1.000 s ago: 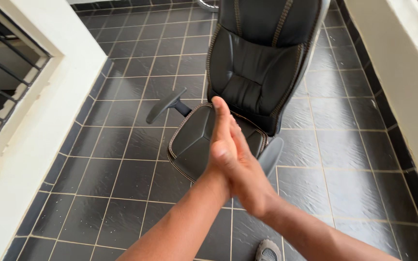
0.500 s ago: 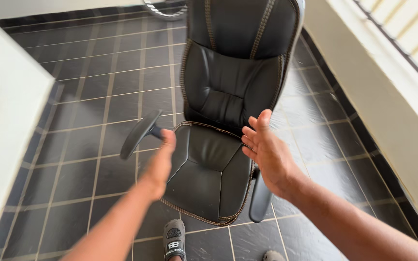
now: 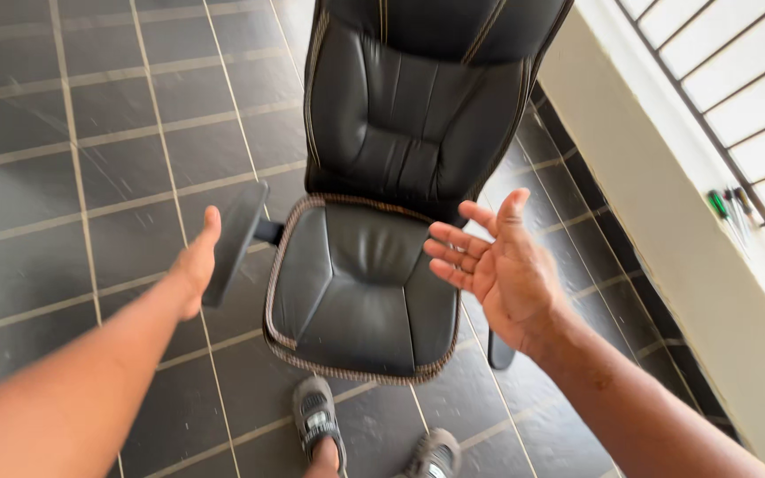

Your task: The person inspects a black office chair, then sits on the floor and uses an Allen key and a screwdriver to tighten bolts at the chair's base. The chair remains on the floor during the repair.

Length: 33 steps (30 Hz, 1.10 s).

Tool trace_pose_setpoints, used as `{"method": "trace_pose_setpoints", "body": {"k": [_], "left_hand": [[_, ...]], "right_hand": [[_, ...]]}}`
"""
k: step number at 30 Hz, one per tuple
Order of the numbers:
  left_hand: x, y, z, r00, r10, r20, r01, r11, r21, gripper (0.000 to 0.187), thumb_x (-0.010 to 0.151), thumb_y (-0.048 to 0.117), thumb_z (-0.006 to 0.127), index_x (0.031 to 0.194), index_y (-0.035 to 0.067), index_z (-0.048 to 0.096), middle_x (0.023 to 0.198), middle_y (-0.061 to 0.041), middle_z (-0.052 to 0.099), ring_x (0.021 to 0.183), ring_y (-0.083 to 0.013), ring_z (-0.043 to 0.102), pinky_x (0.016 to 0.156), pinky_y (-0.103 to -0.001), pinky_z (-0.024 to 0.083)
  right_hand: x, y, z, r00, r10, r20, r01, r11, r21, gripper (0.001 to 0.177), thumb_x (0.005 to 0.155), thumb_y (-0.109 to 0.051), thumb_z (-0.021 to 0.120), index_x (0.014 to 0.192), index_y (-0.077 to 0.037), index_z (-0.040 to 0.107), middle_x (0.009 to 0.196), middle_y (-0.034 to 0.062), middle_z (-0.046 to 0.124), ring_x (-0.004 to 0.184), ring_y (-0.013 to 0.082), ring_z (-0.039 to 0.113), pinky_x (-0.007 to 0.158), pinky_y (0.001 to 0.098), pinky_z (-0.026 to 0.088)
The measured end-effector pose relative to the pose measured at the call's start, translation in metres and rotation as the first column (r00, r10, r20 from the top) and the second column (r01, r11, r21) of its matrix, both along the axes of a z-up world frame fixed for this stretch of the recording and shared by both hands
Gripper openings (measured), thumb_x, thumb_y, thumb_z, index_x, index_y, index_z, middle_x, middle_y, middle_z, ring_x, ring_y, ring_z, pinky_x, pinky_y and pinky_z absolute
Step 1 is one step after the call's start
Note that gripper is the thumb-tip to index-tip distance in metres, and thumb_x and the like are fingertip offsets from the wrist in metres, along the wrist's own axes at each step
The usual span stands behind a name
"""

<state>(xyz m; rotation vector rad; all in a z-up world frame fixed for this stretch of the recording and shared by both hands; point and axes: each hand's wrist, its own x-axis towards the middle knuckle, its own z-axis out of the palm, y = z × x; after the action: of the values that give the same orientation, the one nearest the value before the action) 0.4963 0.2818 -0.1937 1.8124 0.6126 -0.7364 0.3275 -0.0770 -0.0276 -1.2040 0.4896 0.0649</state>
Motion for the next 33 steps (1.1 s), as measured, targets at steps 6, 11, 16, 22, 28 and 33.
{"method": "trace_pose_setpoints", "body": {"k": [6,11,16,22,28,33], "left_hand": [[0.01,0.009,-0.025,0.993,-0.121,-0.003,0.121,0.992,-0.041,0.121,0.074,0.093,0.027,0.164,0.015,0.01,0.172,-0.013,0.004,0.16,-0.0299,0.001,0.126,-0.059,0.001],[-0.018,-0.003,-0.048,0.962,-0.23,-0.148,0.206,0.965,-0.163,0.121,0.078,0.095,0.025,0.164,0.011,0.012,0.165,-0.023,0.034,0.157,-0.0368,0.023,0.126,-0.058,-0.001],[-0.023,-0.001,-0.063,0.877,-0.432,0.209,0.229,0.761,0.607,0.101,0.088,0.078,0.051,0.153,0.001,0.053,0.157,-0.031,0.048,0.146,-0.0455,0.046,0.119,-0.052,0.04],[-0.012,0.036,-0.058,0.994,-0.078,0.075,0.069,0.991,0.118,0.102,0.092,0.08,0.039,0.158,0.003,0.026,0.166,-0.023,0.023,0.156,-0.037,0.019,0.123,-0.052,0.018],[-0.013,0.039,-0.048,0.992,-0.105,0.071,0.099,0.991,0.086,0.107,0.09,0.082,0.033,0.162,0.004,0.024,0.172,-0.019,0.018,0.161,-0.0324,0.012,0.129,-0.052,0.011],[0.019,0.028,-0.046,0.993,-0.099,0.059,0.099,0.995,0.011,0.11,0.089,0.086,0.03,0.164,0.007,0.016,0.174,-0.016,0.013,0.162,-0.0297,0.009,0.128,-0.054,0.009]], "right_hand": [[-0.021,0.01,0.005,0.989,-0.104,-0.109,0.098,0.994,-0.054,0.101,0.087,-0.074,0.028,0.154,0.001,0.031,0.134,0.0292,0.061,0.121,0.034,0.066,0.1,0.0448,0.056],[-0.041,0.015,0.008,0.985,-0.124,-0.118,0.115,0.99,-0.085,0.101,0.086,-0.074,0.027,0.154,0.0,0.03,0.134,0.0282,0.062,0.123,0.0336,0.066,0.1,0.0435,0.056],[-0.062,0.007,0.004,0.995,-0.074,-0.064,0.069,0.995,-0.077,0.102,0.087,-0.075,0.025,0.154,0.002,0.028,0.135,0.0304,0.061,0.124,0.0348,0.066,0.101,0.0434,0.056],[-0.091,0.012,-0.014,0.999,-0.034,-0.037,0.034,0.999,-0.007,0.102,0.087,-0.075,0.023,0.154,0.003,0.029,0.133,0.0305,0.061,0.122,0.0354,0.064,0.1,0.0443,0.055],[-0.111,0.029,-0.01,0.991,-0.077,-0.106,0.076,0.997,-0.009,0.103,0.084,-0.076,0.023,0.153,0.0,0.031,0.13,0.0284,0.064,0.122,0.0336,0.066,0.099,0.0437,0.056],[-0.104,0.042,-0.013,0.985,-0.15,-0.089,0.151,0.988,0.005,0.104,0.084,-0.077,0.027,0.153,0.0,0.031,0.131,0.0268,0.064,0.122,0.033,0.065,0.098,0.0425,0.056]]}}
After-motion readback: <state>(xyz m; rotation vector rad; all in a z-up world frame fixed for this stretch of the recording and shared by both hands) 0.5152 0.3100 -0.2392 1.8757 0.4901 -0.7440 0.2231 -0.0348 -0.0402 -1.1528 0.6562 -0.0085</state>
